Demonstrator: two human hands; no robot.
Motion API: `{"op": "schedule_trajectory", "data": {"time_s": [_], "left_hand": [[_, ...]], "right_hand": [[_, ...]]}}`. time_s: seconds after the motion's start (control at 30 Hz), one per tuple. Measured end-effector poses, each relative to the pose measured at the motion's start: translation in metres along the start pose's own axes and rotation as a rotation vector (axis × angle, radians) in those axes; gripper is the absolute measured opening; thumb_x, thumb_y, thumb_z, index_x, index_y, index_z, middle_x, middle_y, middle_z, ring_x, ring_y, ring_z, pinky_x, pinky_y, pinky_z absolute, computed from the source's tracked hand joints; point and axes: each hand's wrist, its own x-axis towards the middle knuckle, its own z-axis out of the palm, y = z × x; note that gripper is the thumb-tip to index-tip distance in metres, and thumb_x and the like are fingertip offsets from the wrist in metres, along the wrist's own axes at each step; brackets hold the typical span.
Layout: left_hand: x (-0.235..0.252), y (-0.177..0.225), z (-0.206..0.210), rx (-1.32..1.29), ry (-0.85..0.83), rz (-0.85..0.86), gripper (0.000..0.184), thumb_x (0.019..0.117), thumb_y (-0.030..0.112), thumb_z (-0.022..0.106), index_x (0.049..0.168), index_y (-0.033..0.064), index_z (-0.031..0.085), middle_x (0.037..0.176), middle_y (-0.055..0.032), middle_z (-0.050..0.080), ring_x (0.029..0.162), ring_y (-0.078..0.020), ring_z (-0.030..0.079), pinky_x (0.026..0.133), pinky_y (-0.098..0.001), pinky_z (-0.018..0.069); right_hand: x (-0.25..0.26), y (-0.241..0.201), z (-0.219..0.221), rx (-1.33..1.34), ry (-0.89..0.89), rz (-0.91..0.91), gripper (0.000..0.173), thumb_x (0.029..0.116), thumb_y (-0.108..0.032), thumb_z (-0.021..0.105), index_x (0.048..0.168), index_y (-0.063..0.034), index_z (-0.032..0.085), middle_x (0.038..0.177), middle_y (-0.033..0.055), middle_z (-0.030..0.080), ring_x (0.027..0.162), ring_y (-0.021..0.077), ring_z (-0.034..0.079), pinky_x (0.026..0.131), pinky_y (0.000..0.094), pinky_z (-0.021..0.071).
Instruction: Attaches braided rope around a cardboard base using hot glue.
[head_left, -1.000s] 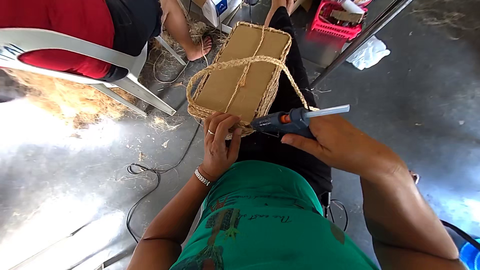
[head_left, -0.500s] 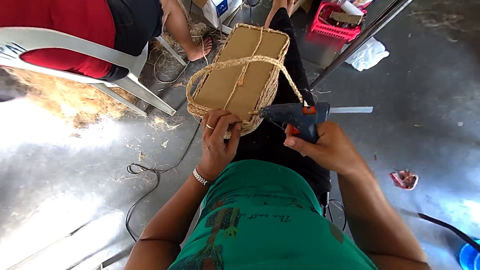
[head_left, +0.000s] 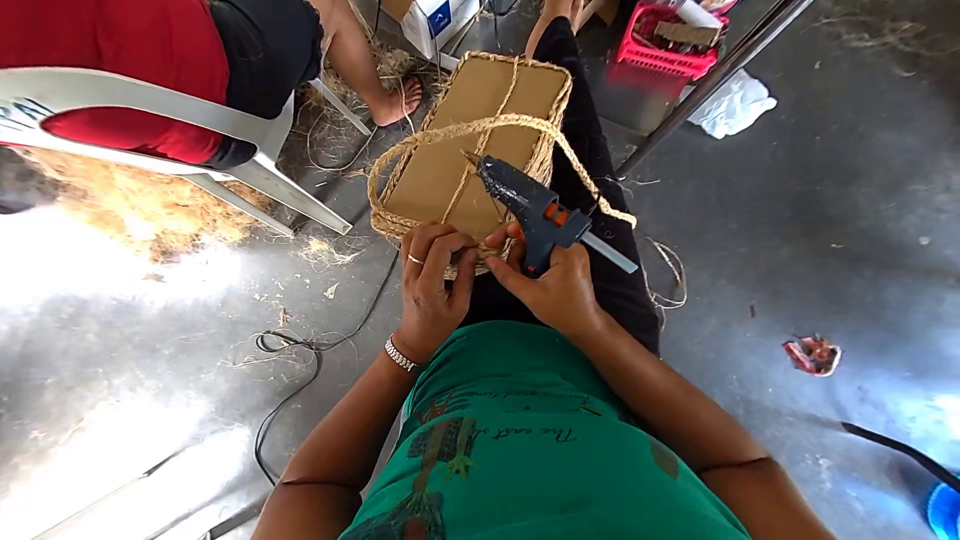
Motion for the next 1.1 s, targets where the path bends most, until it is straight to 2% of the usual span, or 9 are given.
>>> {"op": "schedule_trajectory", "data": {"time_s": [0.1,0.2,0.3,0.47,0.67,0.8,1.1], "left_hand": [[-0.001,-0.001,0.0,-0.005,-0.001,0.0,0.016,0.1001,0.013,0.061,0.111,0.0041,0.069,0.119,-0.0109,0.064,0.123,-0.0253,0.055,0.108,-0.0426,0.0429],[0.0,-0.002,-0.003,-0.013,-0.017,-0.013,0.017,0.1009,0.013,0.06,0.113,0.0038,0.069,0.12,-0.0112,0.064,0.124,-0.0253,0.056,0.107,-0.0413,0.0441],[0.0,-0.004,-0.009,-0.02,-0.054,-0.027,0.022,0.1014,0.011,0.056,0.118,0.0024,0.067,0.124,-0.0117,0.064,0.126,-0.0254,0.055,0.108,-0.0413,0.044],[0.004,-0.004,-0.013,-0.022,-0.05,-0.076,0.02,0.0986,0.011,0.059,0.115,0.0024,0.067,0.125,-0.0123,0.061,0.123,-0.0235,0.057,0.103,-0.0379,0.0495],[0.006,-0.003,-0.011,-0.037,-0.047,-0.082,0.016,0.0972,0.01,0.062,0.11,0.0033,0.068,0.122,-0.0116,0.061,0.119,-0.0223,0.057,0.1,-0.0367,0.0501],[0.006,-0.002,-0.012,-0.021,-0.054,-0.084,0.016,0.0973,0.01,0.062,0.11,0.0043,0.069,0.121,-0.0112,0.061,0.119,-0.0223,0.057,0.101,-0.0372,0.049],[0.007,-0.001,-0.011,-0.02,-0.051,-0.076,0.014,0.0966,0.009,0.062,0.108,0.004,0.069,0.12,-0.011,0.062,0.12,-0.0228,0.056,0.101,-0.0372,0.0481]], "right_hand": [[0.002,0.0,0.002,-0.031,0.006,-0.009,0.037,0.0886,-0.006,0.077,0.121,-0.0017,0.059,0.085,0.0027,0.066,0.059,0.0061,0.056,0.051,0.0198,0.0495],[0.004,0.0,0.007,-0.048,0.011,-0.015,0.04,0.0871,-0.004,0.076,0.123,-0.0013,0.058,0.092,0.004,0.068,0.061,0.0064,0.056,0.052,0.0205,0.0502],[0.005,0.003,0.012,-0.025,0.029,-0.018,0.041,0.0865,-0.003,0.076,0.123,-0.0006,0.057,0.094,0.0051,0.068,0.061,0.0072,0.057,0.052,0.0211,0.0509],[0.005,0.003,0.016,-0.014,0.038,-0.001,0.038,0.0866,-0.004,0.076,0.12,-0.0021,0.059,0.086,0.004,0.066,0.058,0.0078,0.056,0.048,0.0214,0.0492],[0.002,0.003,0.015,-0.038,0.059,0.018,0.032,0.0867,-0.006,0.077,0.115,-0.0054,0.063,0.078,0.0016,0.063,0.052,0.0071,0.051,0.044,0.0207,0.0445],[0.001,0.003,0.015,-0.031,0.063,0.033,0.032,0.087,-0.007,0.077,0.115,-0.0065,0.063,0.073,0.0012,0.06,0.05,0.0077,0.049,0.042,0.0211,0.0422],[0.0,0.004,0.013,-0.022,0.063,0.025,0.034,0.0868,-0.005,0.078,0.117,-0.0059,0.061,0.088,0.0021,0.068,0.054,0.0064,0.052,0.044,0.0202,0.0438]]}}
